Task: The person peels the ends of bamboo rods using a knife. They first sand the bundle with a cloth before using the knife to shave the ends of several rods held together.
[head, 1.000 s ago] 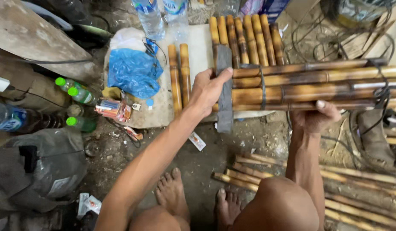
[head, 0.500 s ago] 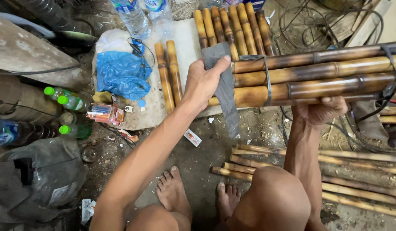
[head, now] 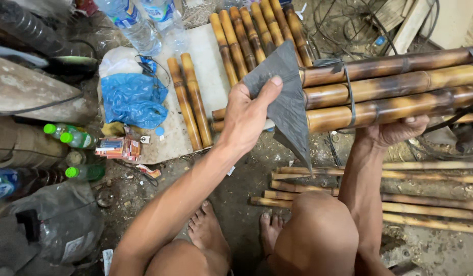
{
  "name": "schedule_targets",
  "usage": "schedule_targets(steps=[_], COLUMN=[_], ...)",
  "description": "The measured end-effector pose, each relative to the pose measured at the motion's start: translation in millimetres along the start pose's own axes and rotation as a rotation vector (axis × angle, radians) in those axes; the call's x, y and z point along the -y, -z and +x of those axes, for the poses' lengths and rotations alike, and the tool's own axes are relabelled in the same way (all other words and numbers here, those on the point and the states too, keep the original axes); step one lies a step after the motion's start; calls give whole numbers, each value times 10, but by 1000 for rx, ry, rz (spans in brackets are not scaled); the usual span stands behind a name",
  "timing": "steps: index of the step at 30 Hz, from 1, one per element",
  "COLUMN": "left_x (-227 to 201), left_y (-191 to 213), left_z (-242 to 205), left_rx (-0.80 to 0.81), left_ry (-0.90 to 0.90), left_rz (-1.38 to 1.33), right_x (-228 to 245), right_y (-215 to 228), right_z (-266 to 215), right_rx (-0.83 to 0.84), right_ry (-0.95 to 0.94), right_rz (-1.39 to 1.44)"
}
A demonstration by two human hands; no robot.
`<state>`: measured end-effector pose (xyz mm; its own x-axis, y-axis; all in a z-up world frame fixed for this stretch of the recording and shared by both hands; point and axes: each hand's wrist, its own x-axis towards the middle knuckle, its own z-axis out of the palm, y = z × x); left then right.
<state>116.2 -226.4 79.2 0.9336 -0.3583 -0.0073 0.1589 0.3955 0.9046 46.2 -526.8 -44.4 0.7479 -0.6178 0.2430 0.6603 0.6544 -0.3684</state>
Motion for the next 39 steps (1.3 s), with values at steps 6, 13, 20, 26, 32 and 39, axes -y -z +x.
schedule_targets(steps=[6, 13, 20, 26, 32, 39], left_x=[-24, 158, 334, 51, -81, 137], left_y=[-124, -412, -324, -440, -432, -726], left_z=[-110, -395, -489, -27, 246, -58], left_rx=[51, 381, 304, 234, 198, 361], left_ry=[-45, -898, -927, -920, -447, -882], left_rz=[54, 1067, 1389, 1020, 830, 777], right_x=[78, -203, -421, -177, -100, -49], right_y=[294, -399, -557, 53, 206, 601], right_z=[12, -203, -257, -71, -50, -266], right_rx=[22, -5, -150, -21, -524, -495], right_ry=[-30, -486, -95, -247, -82, -197], right_rz=[73, 1411, 681, 599, 297, 547])
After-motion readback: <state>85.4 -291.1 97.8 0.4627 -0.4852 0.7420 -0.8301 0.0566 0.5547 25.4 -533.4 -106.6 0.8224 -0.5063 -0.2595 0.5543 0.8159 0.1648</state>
